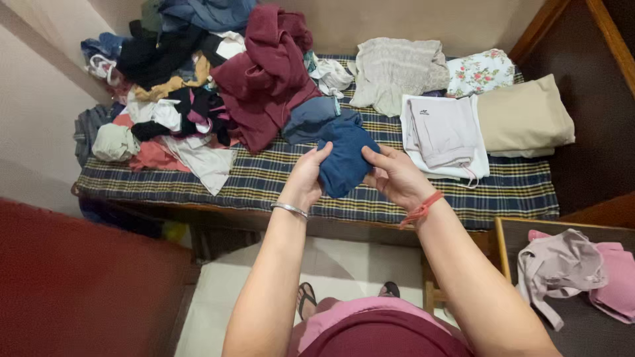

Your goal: The person folds various garments from a pile on a bed, including a white t-shirt, blue shorts, a maroon towel, a dark blue t-shirt, and denim jeans. Each item is smoothed, folded, and placed into a neat stack on the bed.

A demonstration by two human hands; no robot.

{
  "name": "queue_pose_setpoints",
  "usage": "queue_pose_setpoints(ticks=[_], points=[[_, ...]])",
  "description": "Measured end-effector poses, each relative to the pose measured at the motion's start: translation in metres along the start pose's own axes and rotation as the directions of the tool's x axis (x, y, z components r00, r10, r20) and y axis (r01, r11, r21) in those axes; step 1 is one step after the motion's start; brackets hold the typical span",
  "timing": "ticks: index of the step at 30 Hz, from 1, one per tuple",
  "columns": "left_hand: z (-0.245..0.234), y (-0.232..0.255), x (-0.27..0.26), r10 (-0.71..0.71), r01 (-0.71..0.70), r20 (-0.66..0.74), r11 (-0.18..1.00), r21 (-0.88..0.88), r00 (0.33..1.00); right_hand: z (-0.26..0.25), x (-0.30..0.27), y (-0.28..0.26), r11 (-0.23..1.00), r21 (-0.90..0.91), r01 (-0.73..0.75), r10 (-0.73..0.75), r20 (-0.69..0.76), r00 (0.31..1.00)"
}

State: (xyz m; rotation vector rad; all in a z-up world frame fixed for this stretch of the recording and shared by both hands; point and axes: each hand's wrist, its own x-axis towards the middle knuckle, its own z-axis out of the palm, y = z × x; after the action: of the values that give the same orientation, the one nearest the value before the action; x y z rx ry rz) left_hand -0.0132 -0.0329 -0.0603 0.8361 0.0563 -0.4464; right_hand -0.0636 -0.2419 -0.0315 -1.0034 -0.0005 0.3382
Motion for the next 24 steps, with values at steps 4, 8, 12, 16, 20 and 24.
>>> queue_pose_setpoints(ticks=[4, 8, 12, 16, 20, 24], points=[[0.017, -0.014, -0.013, 0.031, -0.029, -0.062, 0.999, 0.034, 0.998, -0.004, -0.014, -0.005, 1.000, -0.015, 0.018, -0.020, -0.139, 0.990], [0.046, -0.021, -0.030, 0.034, -0.045, -0.160, 0.997, -0.066, 0.986, -0.003, -0.027, -0.016, 1.000, 0.005, 0.007, -0.006, -0.126, 0.992], [0.059, -0.030, -0.058, 0.034, -0.037, -0.178, 0.999, -0.017, 0.983, -0.011, -0.036, -0.019, 1.000, -0.026, 0.017, -0.019, -0.087, 0.996], [0.060, -0.043, -0.078, 0.066, -0.034, -0.189, 0.985, 0.167, 0.980, -0.013, -0.045, -0.016, 1.000, 0.003, 0.019, -0.019, 0.003, 1.000], [0.054, -0.058, -0.087, 0.107, -0.101, -0.126, 0.993, 0.059, 0.986, -0.013, -0.061, -0.014, 0.999, 0.011, -0.053, 0.053, 0.002, 0.999], [0.051, -0.073, -0.098, 0.106, -0.100, -0.118, 0.993, 0.058, 0.987, -0.020, -0.088, -0.011, 0.997, 0.014, -0.080, 0.079, 0.063, 0.995]])
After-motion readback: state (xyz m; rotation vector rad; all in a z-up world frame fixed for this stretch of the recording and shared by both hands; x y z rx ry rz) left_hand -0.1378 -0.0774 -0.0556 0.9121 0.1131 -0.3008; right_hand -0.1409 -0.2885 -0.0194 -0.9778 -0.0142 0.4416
